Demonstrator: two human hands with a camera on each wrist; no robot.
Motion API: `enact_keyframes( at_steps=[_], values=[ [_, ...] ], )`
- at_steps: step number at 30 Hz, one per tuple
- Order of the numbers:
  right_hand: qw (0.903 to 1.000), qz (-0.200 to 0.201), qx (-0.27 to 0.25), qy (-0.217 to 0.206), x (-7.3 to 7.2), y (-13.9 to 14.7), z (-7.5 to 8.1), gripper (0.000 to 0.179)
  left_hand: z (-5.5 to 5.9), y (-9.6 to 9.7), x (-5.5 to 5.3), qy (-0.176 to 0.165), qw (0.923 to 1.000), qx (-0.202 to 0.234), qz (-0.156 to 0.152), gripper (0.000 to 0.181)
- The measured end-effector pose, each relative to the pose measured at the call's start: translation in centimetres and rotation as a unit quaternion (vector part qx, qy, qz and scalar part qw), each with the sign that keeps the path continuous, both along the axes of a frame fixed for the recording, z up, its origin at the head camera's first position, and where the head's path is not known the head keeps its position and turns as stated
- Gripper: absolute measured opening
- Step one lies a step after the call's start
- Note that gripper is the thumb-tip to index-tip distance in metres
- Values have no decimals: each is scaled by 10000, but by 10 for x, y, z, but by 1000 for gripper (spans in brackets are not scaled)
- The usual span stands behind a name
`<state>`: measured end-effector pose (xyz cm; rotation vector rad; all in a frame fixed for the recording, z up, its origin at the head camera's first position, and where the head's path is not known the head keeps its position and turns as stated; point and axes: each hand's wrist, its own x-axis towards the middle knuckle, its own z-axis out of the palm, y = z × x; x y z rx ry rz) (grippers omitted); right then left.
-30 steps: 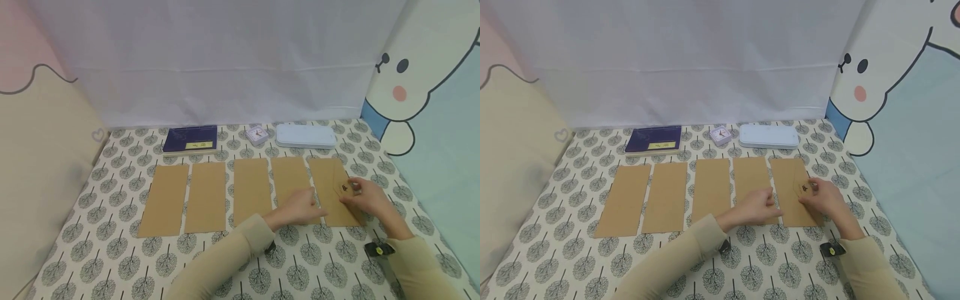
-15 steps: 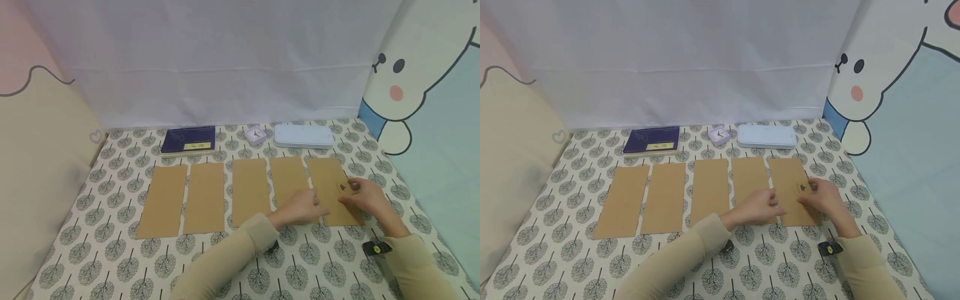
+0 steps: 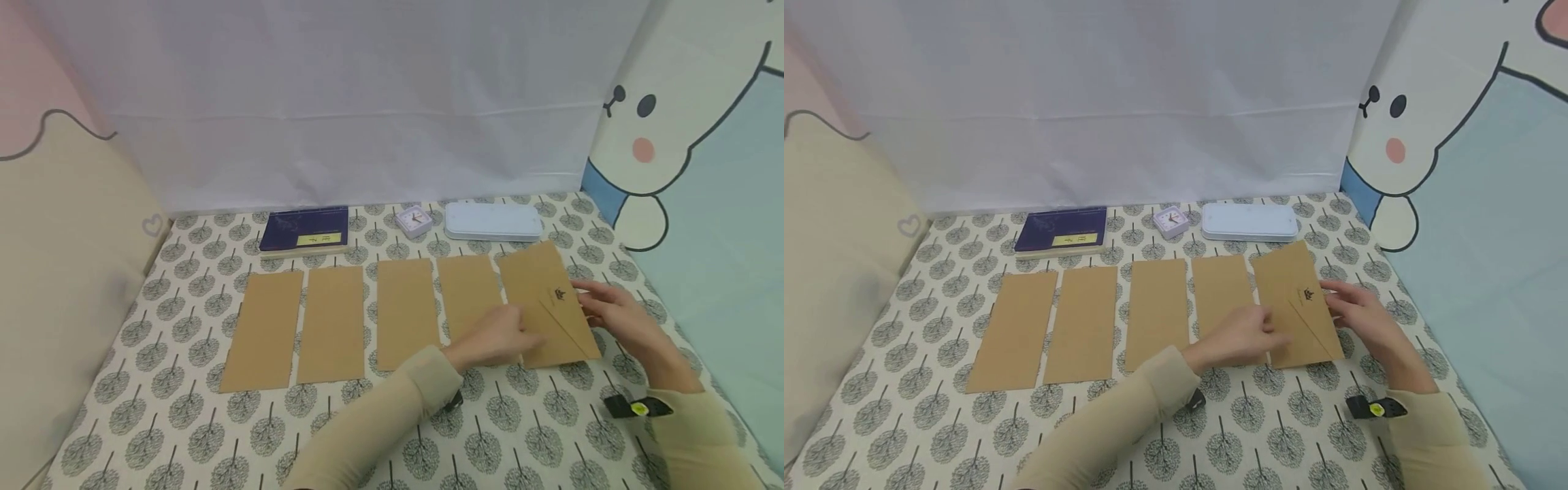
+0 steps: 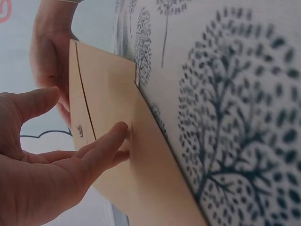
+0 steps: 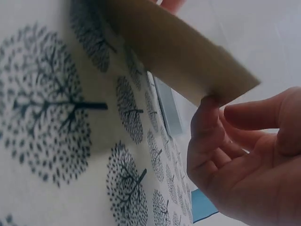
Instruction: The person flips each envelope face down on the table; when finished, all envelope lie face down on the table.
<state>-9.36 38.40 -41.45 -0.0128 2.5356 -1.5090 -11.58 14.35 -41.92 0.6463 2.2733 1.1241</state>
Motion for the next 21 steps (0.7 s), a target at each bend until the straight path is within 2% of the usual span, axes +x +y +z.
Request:
enact_keyframes(
  at_steps=[4,6,8,11,16,21],
  values=[
    [9932,425,-1069,-178,0,0,-2,51,2,7,-1,-34,9994,319,93,28],
    [9869,743,-1406,-269,0,-2,-5,51,2,10,-2,-73,9988,446,186,34],
    [9820,1045,-1525,-400,-1,-5,-8,52,3,12,-3,-32,9980,560,300,47],
    [9818,1273,-1283,-587,-3,-12,-13,55,4,13,-4,-22,9962,750,433,53],
    [9900,1117,-366,-774,0,-24,-12,62,4,16,-3,-43,9937,975,553,54],
    [9911,1087,-31,-764,0,-27,-8,61,5,14,-1,-160,9862,1506,674,49]
  ],
)
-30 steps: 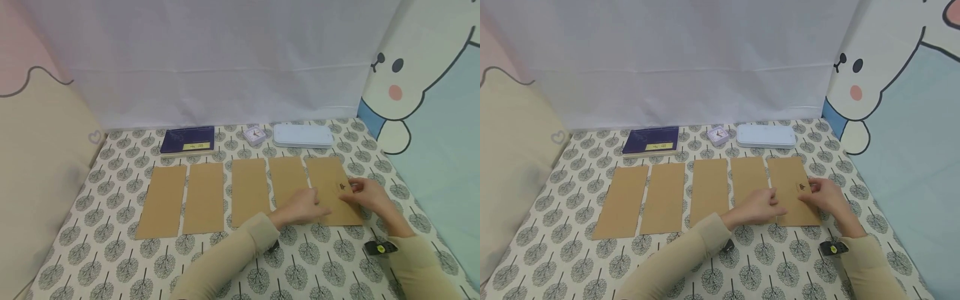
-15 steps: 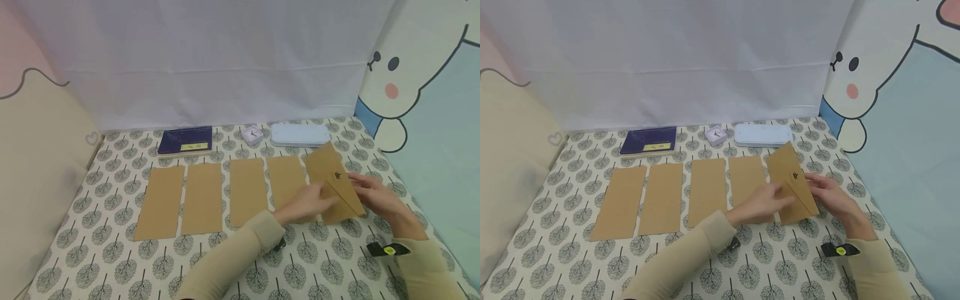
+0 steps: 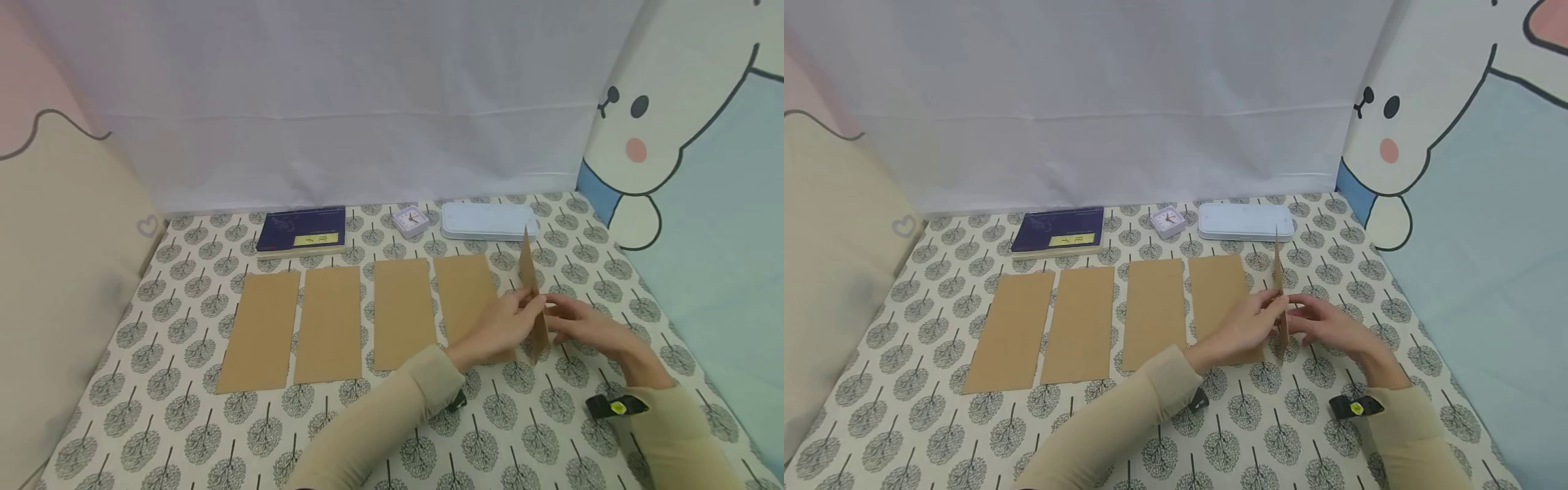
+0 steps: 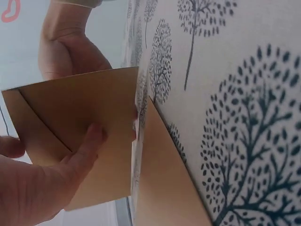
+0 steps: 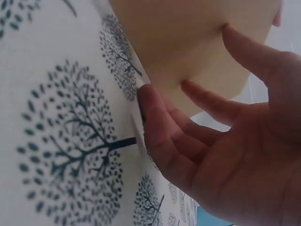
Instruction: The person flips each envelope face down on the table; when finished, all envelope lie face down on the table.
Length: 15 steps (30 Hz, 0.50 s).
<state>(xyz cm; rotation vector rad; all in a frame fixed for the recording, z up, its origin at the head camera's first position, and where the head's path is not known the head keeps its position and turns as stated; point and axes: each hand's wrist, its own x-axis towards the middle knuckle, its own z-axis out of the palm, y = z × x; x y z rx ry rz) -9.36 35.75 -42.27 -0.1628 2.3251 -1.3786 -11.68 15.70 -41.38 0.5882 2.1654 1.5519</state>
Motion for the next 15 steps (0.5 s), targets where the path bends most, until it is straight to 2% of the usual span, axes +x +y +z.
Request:
enact_keyframes(
  at_steps=[5,8,11,15],
  values=[
    [9997,-146,200,-26,-2,2,2,55,0,-4,-1,-192,9975,667,118,41],
    [9989,-278,375,49,-1,5,1,55,-3,-4,-2,-238,9961,796,309,38],
    [9965,-466,652,218,1,8,0,57,-7,-4,-2,-206,9963,607,566,40],
    [9894,-619,1161,620,1,8,-1,60,-9,-6,-2,-85,9969,58,777,47]
  ],
)
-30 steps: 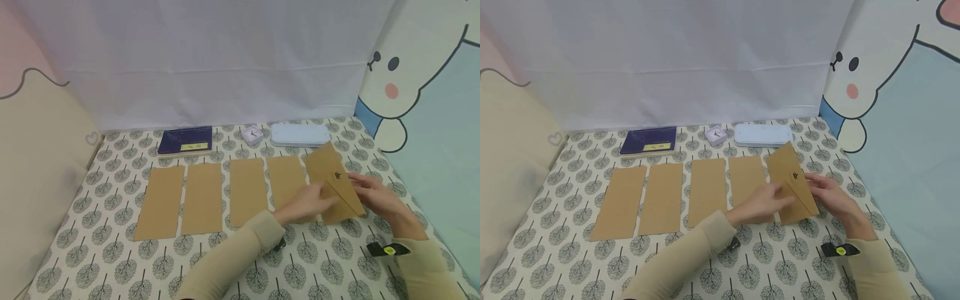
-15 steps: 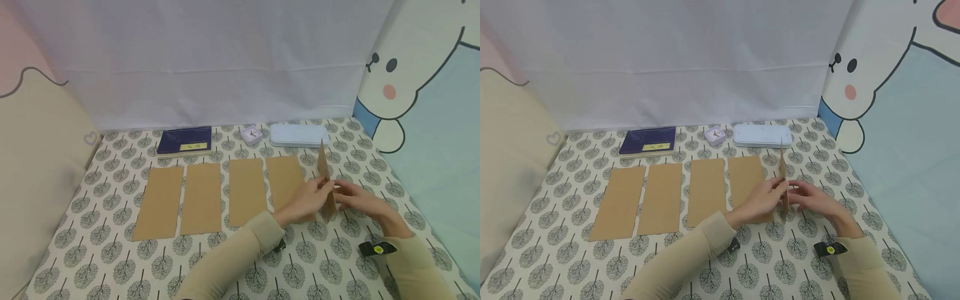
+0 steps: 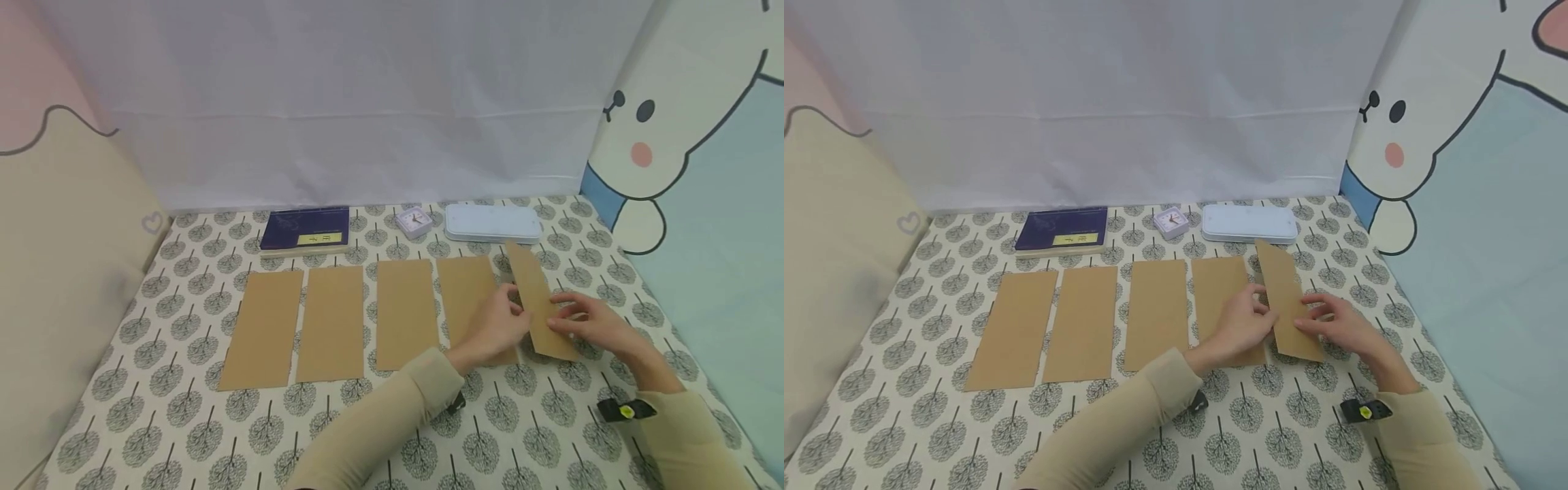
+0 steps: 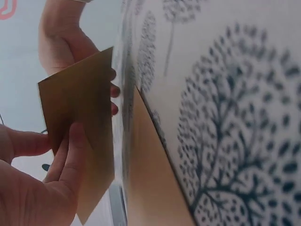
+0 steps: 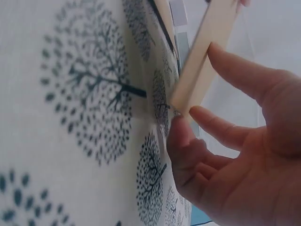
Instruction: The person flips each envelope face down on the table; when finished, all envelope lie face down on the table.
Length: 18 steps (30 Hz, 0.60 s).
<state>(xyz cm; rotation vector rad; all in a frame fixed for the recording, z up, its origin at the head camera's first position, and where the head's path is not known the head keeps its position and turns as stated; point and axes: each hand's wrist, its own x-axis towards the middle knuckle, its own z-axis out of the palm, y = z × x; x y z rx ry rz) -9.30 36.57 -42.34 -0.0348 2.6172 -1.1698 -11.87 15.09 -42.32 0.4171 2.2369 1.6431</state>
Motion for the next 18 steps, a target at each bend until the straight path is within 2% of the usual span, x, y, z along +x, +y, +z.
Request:
enact_keyframes(
  at_steps=[3,7,9,18],
  values=[
    [9989,0,400,259,0,0,-1,61,-2,0,0,53,9985,-533,-79,49],
    [9954,40,839,467,-1,-1,-3,62,-5,2,0,113,9930,-1153,-221,28],
    [9932,49,1024,548,-2,-1,-4,63,-6,3,0,116,9909,-1319,-255,20],
    [9853,-11,1555,704,-4,0,-8,66,-7,7,-1,98,9813,-1843,-553,27]
  ],
)
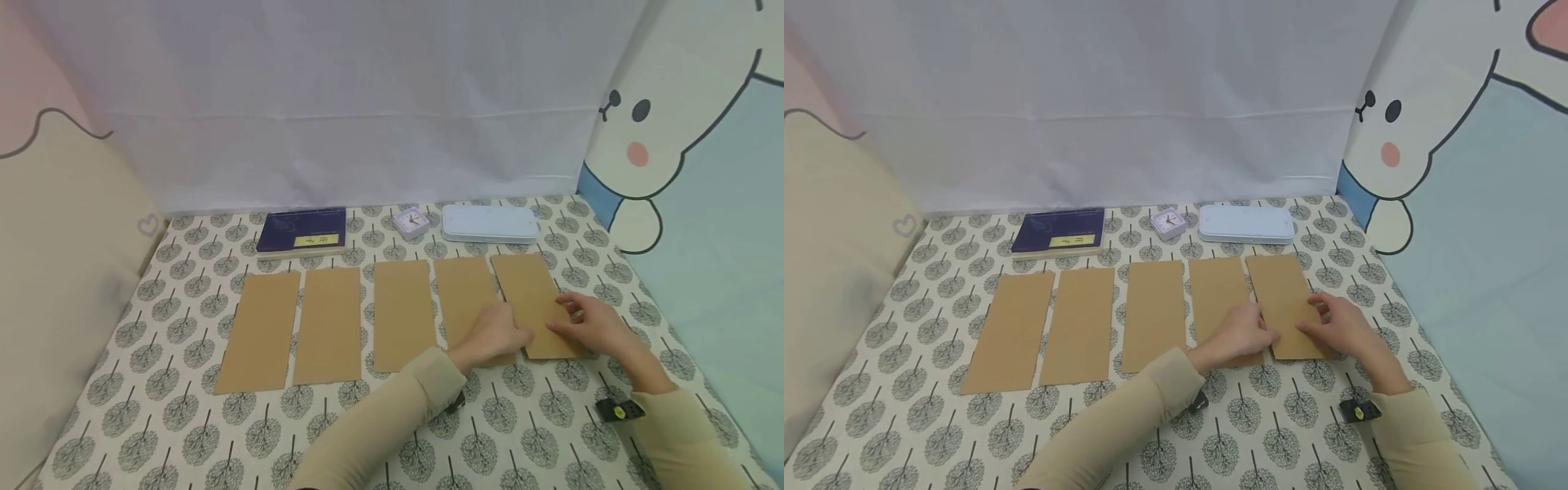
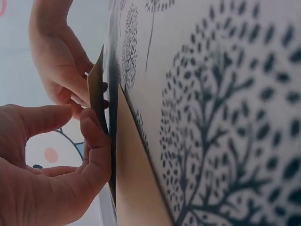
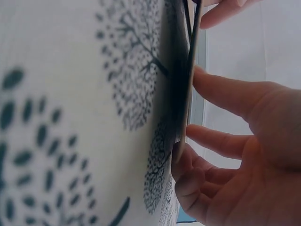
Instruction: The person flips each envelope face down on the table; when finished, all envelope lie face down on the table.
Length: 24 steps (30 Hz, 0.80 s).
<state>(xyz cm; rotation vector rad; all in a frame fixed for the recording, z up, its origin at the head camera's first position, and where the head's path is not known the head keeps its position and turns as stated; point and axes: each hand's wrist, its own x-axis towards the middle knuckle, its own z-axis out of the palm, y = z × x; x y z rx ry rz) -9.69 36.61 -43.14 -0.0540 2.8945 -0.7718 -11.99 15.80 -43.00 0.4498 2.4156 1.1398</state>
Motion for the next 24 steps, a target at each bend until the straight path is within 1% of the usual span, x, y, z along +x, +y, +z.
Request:
enact_keyframes(
  at_steps=[2,5,8,11,14,15,16,17,19,20,22,24],
  values=[
    [10000,-12,60,-3,0,-1,0,66,1,0,1,-81,10000,-39,-38,27],
    [10000,66,65,18,-3,-3,0,64,1,-2,-1,-334,9994,-51,-72,26],
    [9998,163,49,81,-6,-6,-1,62,2,-4,-3,-556,9984,-45,-97,30],
    [9997,227,57,113,-10,-8,-3,61,3,-7,-6,-665,9977,-58,-90,33],
    [9996,224,142,102,-13,-9,-3,61,3,-12,-8,-683,9974,164,-129,23],
    [9995,213,187,100,-14,-9,-4,61,3,-14,-9,-668,9973,234,-171,27],
    [9995,192,239,98,-15,-9,-4,61,3,-18,-10,-635,9971,362,-233,36],
    [9994,158,283,92,-16,-9,-3,61,3,-22,-13,-565,9968,476,-291,45],
    [9992,99,362,98,-18,-8,-2,60,4,-32,-19,-397,9956,747,-406,57],
    [9992,60,387,108,-18,-8,-1,60,4,-38,-22,-354,9948,853,-438,57],
    [9989,17,429,171,-19,-7,1,59,4,-51,-29,-257,9928,1080,-449,50],
    [9984,21,487,285,-19,-5,2,60,8,-68,-35,-151,9910,1258,-435,43]
  ],
)
